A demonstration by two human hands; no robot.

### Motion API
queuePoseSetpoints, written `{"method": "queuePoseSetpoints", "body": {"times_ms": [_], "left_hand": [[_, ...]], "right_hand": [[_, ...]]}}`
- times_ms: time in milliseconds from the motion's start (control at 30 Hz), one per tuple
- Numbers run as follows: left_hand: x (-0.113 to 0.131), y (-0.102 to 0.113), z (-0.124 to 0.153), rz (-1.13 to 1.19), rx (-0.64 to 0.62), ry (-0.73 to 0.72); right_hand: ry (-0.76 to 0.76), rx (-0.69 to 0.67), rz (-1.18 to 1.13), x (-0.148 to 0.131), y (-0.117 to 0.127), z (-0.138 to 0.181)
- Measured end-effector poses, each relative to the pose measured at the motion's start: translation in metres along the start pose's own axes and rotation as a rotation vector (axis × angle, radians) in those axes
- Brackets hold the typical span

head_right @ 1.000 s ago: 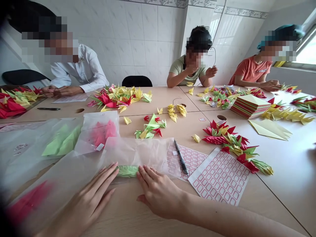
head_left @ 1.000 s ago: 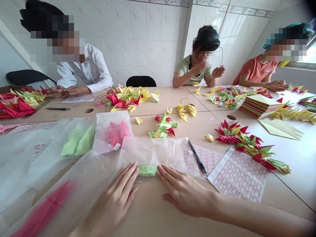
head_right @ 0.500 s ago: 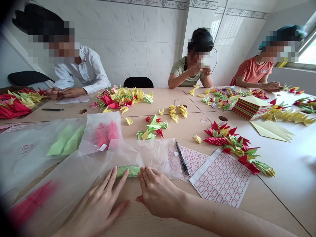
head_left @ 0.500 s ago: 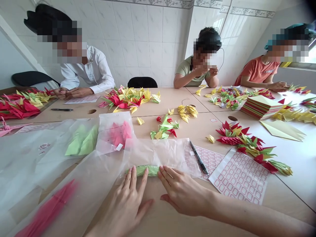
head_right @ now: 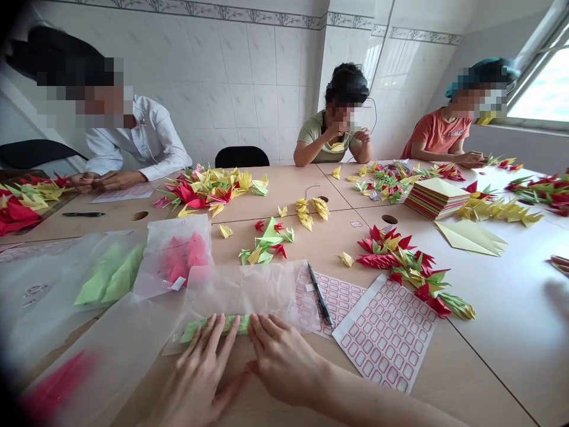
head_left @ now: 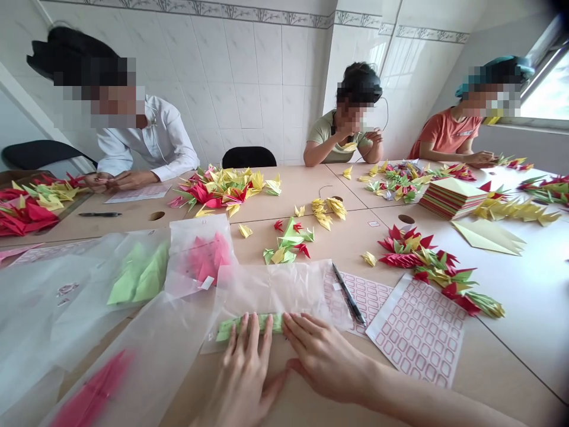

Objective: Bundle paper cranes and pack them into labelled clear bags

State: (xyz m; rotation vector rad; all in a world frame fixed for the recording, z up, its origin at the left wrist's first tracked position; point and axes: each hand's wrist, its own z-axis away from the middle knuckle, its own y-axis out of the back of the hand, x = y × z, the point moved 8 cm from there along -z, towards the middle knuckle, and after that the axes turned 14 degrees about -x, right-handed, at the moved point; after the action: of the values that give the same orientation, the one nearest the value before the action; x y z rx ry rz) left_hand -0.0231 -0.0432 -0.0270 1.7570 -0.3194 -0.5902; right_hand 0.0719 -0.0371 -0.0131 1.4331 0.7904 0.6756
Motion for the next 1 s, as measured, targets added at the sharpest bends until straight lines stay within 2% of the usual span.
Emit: {"method": "queuePoseSetpoints", "body": {"times_ms": [167, 333, 467, 800, 1000], "left_hand": [[0.005, 0.002, 0.0, 0.013, 0.014, 0.069], [0.006, 0.005, 0.004, 0.053, -0.011, 0.055], [0.004, 0.005, 0.005, 0.068, -0.028, 0.065], [0.002, 0.004, 0.006, 0.066, -0.092, 0.084], [0.007, 0.001, 0.001, -0.049, -0.071, 0.01]], "right_hand": [[-0.049, 0.003, -0.037, 0.002, 0.003, 0.016], [-0.131, 0.208, -0.057, 0.002, 0.024, 0.034], [-0.119, 0.289, 0.005, -0.008, 0.023, 0.029], [-0.046, 0.071, 0.026, -0.011, -0.01, 0.009], [-0.021, -0.043, -0.163, 0.0, 0.001, 0.004]]}}
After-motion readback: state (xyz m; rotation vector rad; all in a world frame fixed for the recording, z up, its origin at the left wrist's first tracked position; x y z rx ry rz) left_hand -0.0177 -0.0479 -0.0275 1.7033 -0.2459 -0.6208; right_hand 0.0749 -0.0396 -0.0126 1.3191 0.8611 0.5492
